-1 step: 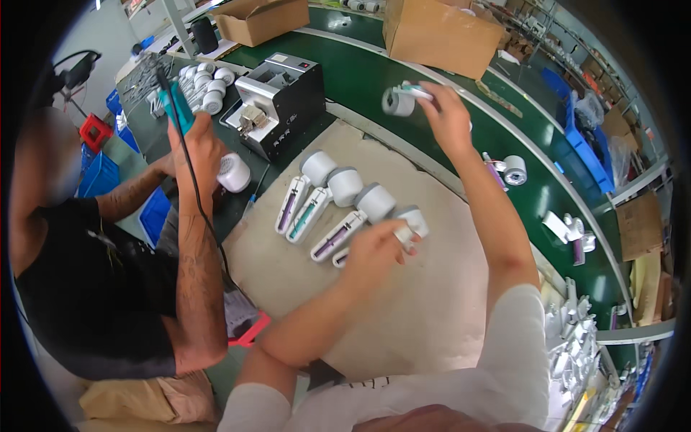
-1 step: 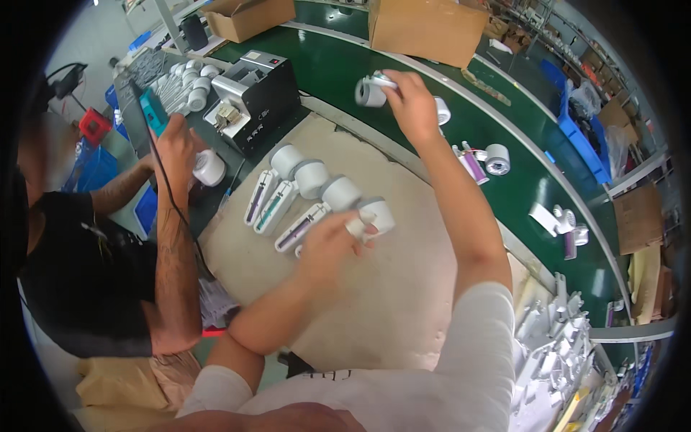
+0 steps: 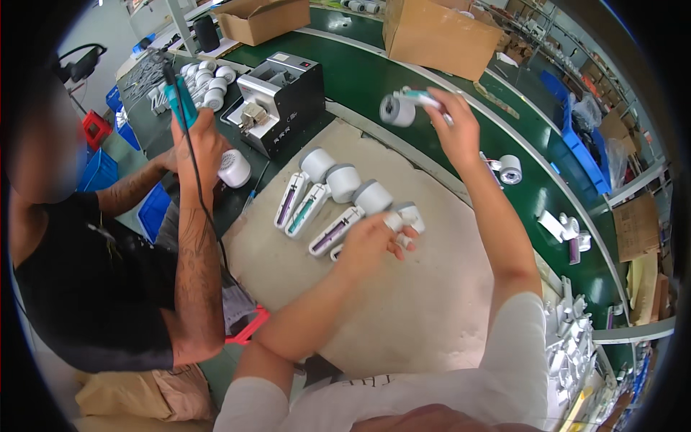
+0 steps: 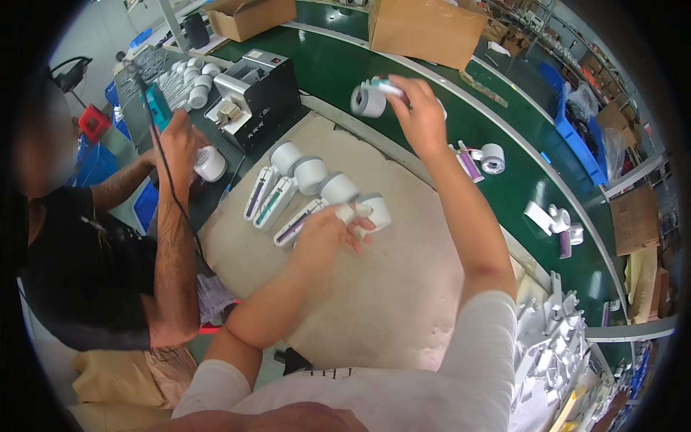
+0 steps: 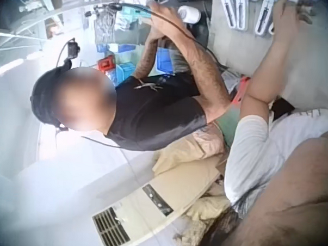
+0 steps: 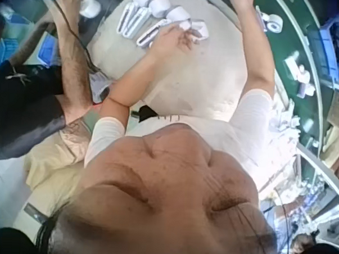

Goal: Manually assembling various components of handheld portable fans at a factory production line.

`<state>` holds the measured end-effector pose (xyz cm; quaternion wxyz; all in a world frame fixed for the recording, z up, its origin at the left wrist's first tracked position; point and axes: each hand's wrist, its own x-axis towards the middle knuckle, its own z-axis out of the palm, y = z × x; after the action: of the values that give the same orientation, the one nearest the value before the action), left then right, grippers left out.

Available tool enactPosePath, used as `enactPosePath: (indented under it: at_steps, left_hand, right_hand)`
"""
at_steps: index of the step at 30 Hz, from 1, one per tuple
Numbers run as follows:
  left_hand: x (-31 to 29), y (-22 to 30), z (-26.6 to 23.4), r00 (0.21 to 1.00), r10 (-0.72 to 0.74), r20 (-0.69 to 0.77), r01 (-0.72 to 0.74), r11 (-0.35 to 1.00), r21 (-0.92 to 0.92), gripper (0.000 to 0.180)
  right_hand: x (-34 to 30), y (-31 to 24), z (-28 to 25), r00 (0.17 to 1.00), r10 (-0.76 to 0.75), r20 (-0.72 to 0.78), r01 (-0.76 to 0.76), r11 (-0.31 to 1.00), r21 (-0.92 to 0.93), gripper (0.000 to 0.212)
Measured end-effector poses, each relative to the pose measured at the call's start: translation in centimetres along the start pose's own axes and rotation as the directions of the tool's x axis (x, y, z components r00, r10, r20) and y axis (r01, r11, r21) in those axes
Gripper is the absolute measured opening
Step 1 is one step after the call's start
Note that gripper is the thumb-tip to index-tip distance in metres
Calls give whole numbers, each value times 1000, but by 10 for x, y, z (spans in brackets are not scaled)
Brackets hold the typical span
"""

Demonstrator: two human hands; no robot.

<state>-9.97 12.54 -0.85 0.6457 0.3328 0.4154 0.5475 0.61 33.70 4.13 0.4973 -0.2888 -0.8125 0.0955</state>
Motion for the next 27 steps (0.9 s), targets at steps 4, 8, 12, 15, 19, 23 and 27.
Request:
enactPosePath:
  at_steps: [4,8,12,15,19,23,27]
  left_hand:
    - [-1,2,8,988,3,152,72,872,-485,59]
    - [-25,-17,44,983,31,180,82,805,-587,54]
    - [-46,-21,70,987,-88,132,140,875,-464,37]
    - [-61,-12,72,967,-170,189,226,917,-328,30]
    - [-87,4,91,876,-319,363,374,923,-93,29]
    - [-101,8,98,841,-361,402,382,924,29,27]
    - [-105,9,95,828,-417,374,385,909,160,23]
  right_hand:
    - [-67,-82,-81,844,-536,29,534,831,-156,29]
    - [-134,-136,-127,689,-671,274,693,721,23,33]
    - [-182,-140,-152,662,-635,398,679,733,42,30]
    - [-193,-124,-170,922,-167,349,160,986,50,87]
    - [-189,-113,-177,886,118,448,-237,947,219,99]
    - [-195,-104,-188,735,168,657,-669,343,660,86]
    - [-194,-125,-188,774,185,605,-592,548,591,79]
